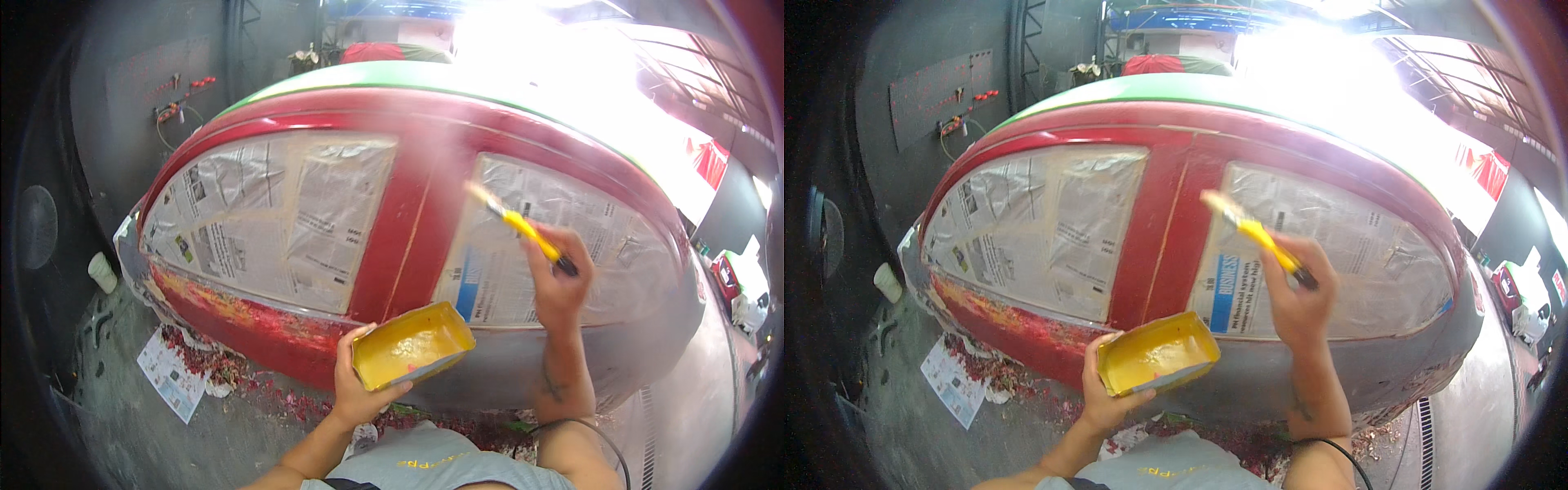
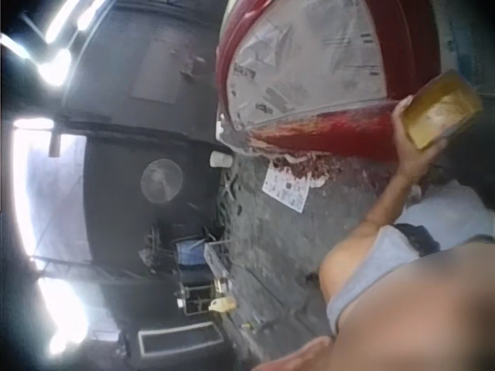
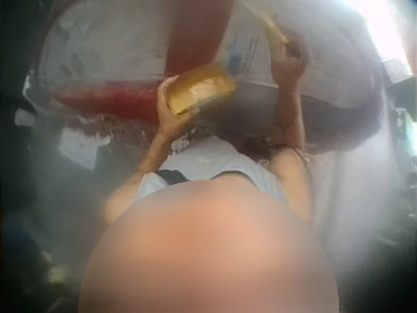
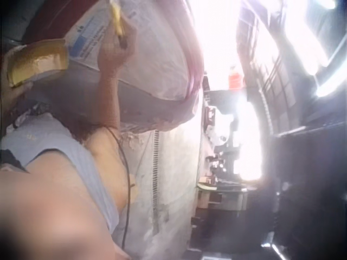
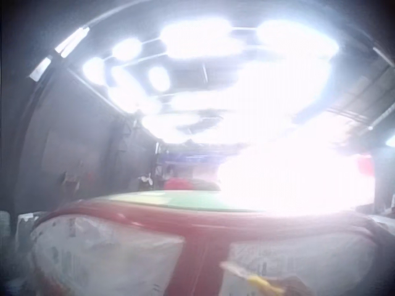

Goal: The person uses a paintbrush to apply red paint to the rear trunk of a car. They repeatedly dip the brush into a yellow paint tray and stroke the paint onto the surface, working around newspaper masking.

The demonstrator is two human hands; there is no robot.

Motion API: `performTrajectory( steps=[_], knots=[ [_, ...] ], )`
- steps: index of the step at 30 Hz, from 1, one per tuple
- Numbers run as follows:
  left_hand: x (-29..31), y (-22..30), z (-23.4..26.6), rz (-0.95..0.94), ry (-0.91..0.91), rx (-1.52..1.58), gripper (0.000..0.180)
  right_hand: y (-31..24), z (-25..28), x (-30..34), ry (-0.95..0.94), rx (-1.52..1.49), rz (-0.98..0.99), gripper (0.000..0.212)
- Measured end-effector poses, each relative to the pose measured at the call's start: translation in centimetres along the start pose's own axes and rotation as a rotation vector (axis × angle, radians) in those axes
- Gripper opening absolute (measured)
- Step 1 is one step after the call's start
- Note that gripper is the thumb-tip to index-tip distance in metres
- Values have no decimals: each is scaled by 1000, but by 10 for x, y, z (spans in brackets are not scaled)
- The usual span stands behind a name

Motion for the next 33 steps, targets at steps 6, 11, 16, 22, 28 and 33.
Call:
performTrajectory(
  steps=[6, 11, 16, 22, 28, 33],
  knots=[
    [-18, -6, 36, -149, 35, -167, 108, -25, 14, 86, -354, -77, -384, 19],
    [-28, -6, 43, -240, -4, -166, 109, -40, -34, 112, -630, 173, -99, 19],
    [-28, -4, 43, -348, -65, -252, 110, -55, -38, 109, -611, 234, -134, 20],
    [-28, -11, 37, -89, -64, -90, 109, -25, 2, 104, -301, 26, -575, 15],
    [-33, -14, 29, 6, -78, -46, 106, 25, 17, 143, 135, -601, -1025, 20],
    [-30, -19, 24, 63, -82, 4, 106, 31, 9, 117, 290, -645, -891, 22]
  ],
)
Point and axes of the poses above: each hand's wrist, its own x-axis away from the middle knuckle, its own z-axis out of the back of the hand, y = z × x, the point moved 4 cm from there along -x, towards the middle knuckle, and after that the axes turned 15 degrees about y, right-handed, at the moved point
